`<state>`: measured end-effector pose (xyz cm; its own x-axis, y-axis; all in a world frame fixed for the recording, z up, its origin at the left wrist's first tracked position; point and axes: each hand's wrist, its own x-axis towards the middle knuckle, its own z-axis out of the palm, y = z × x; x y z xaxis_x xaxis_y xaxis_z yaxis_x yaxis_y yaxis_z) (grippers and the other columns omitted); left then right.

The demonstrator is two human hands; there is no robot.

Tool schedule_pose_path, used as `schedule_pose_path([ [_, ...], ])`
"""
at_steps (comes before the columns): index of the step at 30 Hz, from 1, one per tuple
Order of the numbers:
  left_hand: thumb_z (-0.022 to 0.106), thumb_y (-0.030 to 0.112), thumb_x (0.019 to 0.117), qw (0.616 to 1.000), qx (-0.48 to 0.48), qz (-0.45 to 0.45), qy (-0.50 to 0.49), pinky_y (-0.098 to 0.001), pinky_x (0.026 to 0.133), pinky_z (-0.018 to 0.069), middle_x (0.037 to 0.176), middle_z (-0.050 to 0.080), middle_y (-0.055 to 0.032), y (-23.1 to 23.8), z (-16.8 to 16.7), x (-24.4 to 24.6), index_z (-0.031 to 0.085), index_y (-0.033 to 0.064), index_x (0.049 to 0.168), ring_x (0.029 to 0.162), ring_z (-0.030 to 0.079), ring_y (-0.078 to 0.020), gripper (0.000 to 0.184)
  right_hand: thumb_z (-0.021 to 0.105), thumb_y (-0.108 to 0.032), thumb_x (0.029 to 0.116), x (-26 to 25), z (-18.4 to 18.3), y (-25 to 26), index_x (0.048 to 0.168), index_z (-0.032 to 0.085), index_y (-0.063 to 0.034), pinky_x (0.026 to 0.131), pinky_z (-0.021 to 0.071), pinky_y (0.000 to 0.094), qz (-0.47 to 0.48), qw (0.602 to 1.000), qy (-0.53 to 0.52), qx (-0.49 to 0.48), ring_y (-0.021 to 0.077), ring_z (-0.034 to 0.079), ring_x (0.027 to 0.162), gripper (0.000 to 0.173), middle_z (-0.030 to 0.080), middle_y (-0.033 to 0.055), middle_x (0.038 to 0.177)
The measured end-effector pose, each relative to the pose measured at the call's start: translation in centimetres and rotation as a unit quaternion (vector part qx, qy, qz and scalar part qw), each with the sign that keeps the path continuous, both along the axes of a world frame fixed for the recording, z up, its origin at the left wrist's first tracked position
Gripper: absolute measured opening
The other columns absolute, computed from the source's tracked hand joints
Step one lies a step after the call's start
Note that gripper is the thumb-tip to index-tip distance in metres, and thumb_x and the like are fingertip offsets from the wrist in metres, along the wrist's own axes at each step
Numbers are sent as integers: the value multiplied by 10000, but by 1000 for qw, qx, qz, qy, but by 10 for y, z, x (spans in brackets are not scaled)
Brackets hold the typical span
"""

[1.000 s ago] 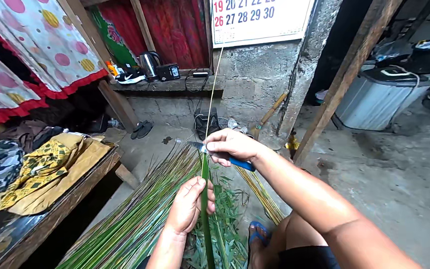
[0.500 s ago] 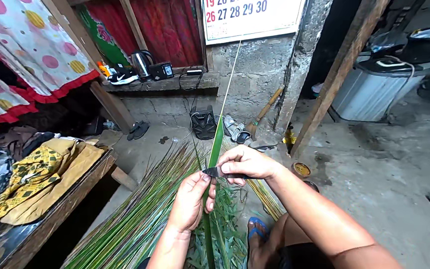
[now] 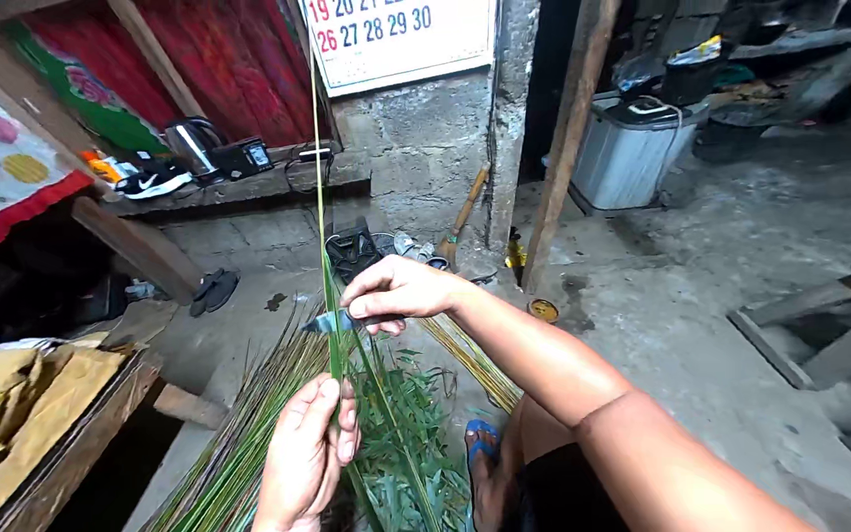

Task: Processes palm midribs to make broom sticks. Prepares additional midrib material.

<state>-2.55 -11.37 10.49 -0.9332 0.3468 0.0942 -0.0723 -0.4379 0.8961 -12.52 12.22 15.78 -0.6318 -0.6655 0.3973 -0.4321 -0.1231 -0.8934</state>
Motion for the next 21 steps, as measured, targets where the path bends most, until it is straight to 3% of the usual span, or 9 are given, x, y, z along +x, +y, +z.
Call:
schedule_pose_path([
  [4,406,176,1091,1000,22,16,-1,-175,422,501,650,604,-25,-6,1,1,655,41,925,454,559,-43,328,557,-75,1030,-7,13,-9,1089,685,78,436,490,217,1,1000,24,14,87,575,464,208,676,99,686],
  [11,467,172,1077,999,30,4,-12,-185,436,518,682,625,-45,-15,-11,7,664,29,916,474,582,-55,292,519,-79,1048,-21,58,-8,1183,641,71,431,495,225,-99,991,33,-80,81,578,490,235,675,64,716],
  [14,430,151,1078,1000,5,16,-11,-201,448,538,688,633,-58,-14,-13,6,652,13,934,488,603,-72,298,494,-92,1062,-25,69,-2,1304,584,44,431,499,244,-121,987,0,-107,102,568,494,292,653,71,736],
  [16,402,119,1088,999,-22,33,4,-233,471,570,704,661,-90,-11,-8,3,642,-13,958,513,641,-109,303,502,-110,1048,-14,63,-6,1393,554,20,425,506,258,-78,994,-38,-60,115,555,486,372,632,85,750],
  [19,398,90,1098,995,-74,51,47,-300,555,628,793,720,-134,-6,-5,-3,646,-48,1056,605,714,-178,287,528,-151,1054,1,37,-25,1212,647,24,420,493,240,-55,993,-97,-44,114,563,464,264,647,113,694],
  [21,403,98,1100,989,-121,50,75,-340,622,646,862,734,-160,-3,-12,-5,627,-66,1124,678,736,-226,279,511,-148,1056,5,37,-29,1163,647,9,417,487,216,-104,986,-108,-74,91,554,461,234,639,84,688],
])
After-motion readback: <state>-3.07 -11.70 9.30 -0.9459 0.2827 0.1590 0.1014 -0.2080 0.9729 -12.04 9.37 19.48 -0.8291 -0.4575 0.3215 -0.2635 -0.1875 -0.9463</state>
